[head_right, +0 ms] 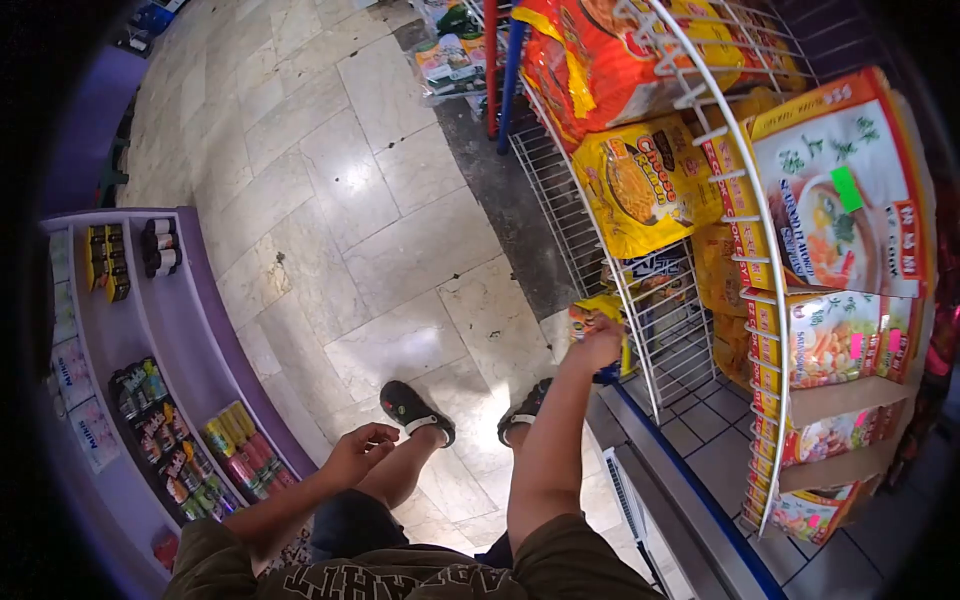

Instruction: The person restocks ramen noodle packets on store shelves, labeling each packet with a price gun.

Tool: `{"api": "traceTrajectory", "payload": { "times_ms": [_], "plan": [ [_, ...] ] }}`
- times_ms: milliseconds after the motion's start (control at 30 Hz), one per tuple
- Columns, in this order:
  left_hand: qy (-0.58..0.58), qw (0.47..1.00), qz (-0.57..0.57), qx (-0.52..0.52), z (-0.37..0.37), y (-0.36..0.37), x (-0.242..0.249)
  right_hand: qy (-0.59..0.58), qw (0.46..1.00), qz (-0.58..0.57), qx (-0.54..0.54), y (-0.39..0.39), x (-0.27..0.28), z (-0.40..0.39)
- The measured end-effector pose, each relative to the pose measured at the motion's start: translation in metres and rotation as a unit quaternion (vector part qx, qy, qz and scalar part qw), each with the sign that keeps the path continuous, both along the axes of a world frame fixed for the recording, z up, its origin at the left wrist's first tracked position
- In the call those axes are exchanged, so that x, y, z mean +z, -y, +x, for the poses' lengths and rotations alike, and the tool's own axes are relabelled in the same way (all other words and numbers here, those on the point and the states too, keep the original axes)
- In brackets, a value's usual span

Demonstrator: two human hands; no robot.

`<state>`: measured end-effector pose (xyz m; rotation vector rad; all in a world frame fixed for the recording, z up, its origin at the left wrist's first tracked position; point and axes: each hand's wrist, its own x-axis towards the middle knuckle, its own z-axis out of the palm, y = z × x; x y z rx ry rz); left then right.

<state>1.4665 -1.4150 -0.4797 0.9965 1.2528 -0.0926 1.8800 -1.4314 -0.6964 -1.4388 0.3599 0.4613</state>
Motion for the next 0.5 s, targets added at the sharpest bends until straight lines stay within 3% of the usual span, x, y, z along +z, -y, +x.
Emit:
{"api": "traceTrajectory", "payload": {
  "times_ms": [67, 167, 267, 333, 400, 433, 467, 500],
  "plan": [
    [0.012, 1.0, 0.001, 0.023, -0.015, 0.003, 0.015, -0.033, 0.996, 0.057, -0.055, -0.004, -0.004, -0.042],
    [0.008, 0.998, -0.016, 0.055, -0.038, 0.01, 0.04, -0.069, 0.986, -0.104, -0.107, -0.027, 0.088, -0.109],
    [-0.028, 0.997, -0.024, 0.073, -0.081, 0.038, 0.039, -0.1, 0.97, -0.131, 0.18, 0.006, 0.139, -0.145],
    [-0.054, 0.992, -0.036, 0.106, -0.117, 0.062, 0.029, -0.085, 0.925, -0.134, 0.345, 0.01, 0.186, -0.18],
    [-0.084, 0.965, -0.142, 0.205, -0.139, 0.068, 0.052, -0.068, 0.838, -0.16, 0.517, -0.008, 0.261, -0.223],
    [-0.062, 0.939, -0.182, 0.285, -0.146, 0.069, 0.067, -0.033, 0.767, -0.164, 0.619, -0.024, 0.312, -0.243],
    [-0.037, 0.906, -0.222, 0.359, -0.154, 0.068, 0.085, -0.076, 0.735, -0.093, 0.667, -0.034, 0.357, -0.261],
    [0.001, 0.886, -0.223, 0.406, -0.16, 0.064, 0.107, -0.022, 0.647, -0.086, 0.758, -0.048, 0.399, -0.273]
  ]
}}
